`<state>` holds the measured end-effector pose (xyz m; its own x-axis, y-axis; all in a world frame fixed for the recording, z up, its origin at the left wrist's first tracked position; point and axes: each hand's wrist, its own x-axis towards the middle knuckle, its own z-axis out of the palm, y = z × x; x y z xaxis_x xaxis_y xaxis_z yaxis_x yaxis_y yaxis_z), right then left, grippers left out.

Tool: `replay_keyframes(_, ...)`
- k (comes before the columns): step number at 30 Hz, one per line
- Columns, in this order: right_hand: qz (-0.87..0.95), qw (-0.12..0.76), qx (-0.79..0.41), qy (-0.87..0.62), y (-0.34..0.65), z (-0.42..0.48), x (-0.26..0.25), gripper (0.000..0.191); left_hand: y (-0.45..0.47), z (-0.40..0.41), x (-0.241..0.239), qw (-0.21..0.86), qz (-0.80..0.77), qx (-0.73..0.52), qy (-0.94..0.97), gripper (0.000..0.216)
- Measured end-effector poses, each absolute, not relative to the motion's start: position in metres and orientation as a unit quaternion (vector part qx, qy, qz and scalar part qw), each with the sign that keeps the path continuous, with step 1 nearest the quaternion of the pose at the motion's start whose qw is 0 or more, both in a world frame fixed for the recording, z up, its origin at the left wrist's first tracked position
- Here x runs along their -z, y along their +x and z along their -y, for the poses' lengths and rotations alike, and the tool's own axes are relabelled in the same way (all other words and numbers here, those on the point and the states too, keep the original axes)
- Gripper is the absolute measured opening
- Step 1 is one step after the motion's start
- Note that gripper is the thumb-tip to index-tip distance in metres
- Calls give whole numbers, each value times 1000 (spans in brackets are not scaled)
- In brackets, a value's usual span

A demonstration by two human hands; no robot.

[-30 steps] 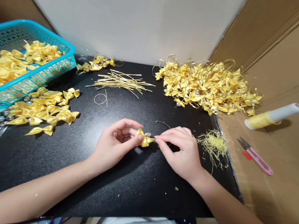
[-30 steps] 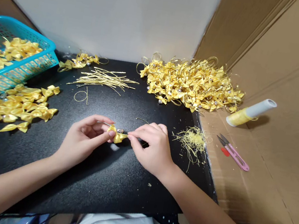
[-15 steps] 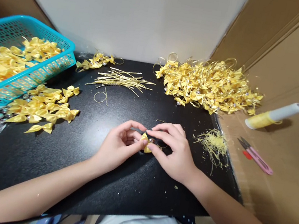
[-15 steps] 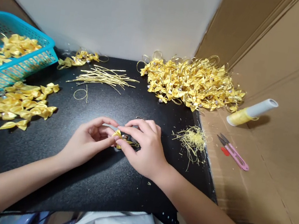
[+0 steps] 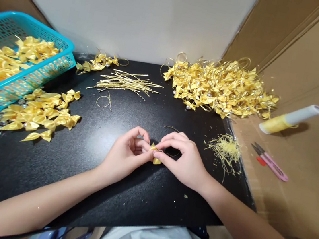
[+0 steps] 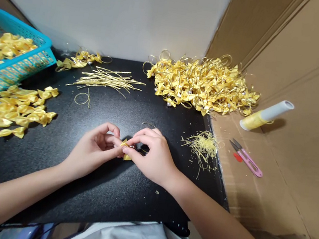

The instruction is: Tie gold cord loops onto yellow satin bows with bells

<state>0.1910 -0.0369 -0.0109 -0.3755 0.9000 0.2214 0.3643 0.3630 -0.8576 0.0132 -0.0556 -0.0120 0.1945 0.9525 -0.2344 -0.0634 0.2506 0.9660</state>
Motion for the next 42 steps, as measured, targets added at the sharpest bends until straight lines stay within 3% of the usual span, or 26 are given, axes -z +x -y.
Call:
replay_keyframes(5,708,385,-429,-408,189,35,14,10,13,56,13,634,-475,-404,458,37)
replay_keyframes(9,571,489,-531,-391,195,29,13,11,11,54,18,644,-472,-400,450,35)
replay_keyframes(14,456,590,-522,-414,221,16,1,23,10,52,18,635,-469,-403,463,31)
replay_keyframes(22,440,564,-565,-411,230,12,-6,32,10,52,18,621,-463,-410,482,18)
replay_keyframes(33,405,540,-611,-413,231,11,0,27,10,54,16,671,-448,-362,467,21)
replay_keyframes(42,460,538,-572,-415,237,11,-2,27,11,56,15,684,-471,-344,438,27)
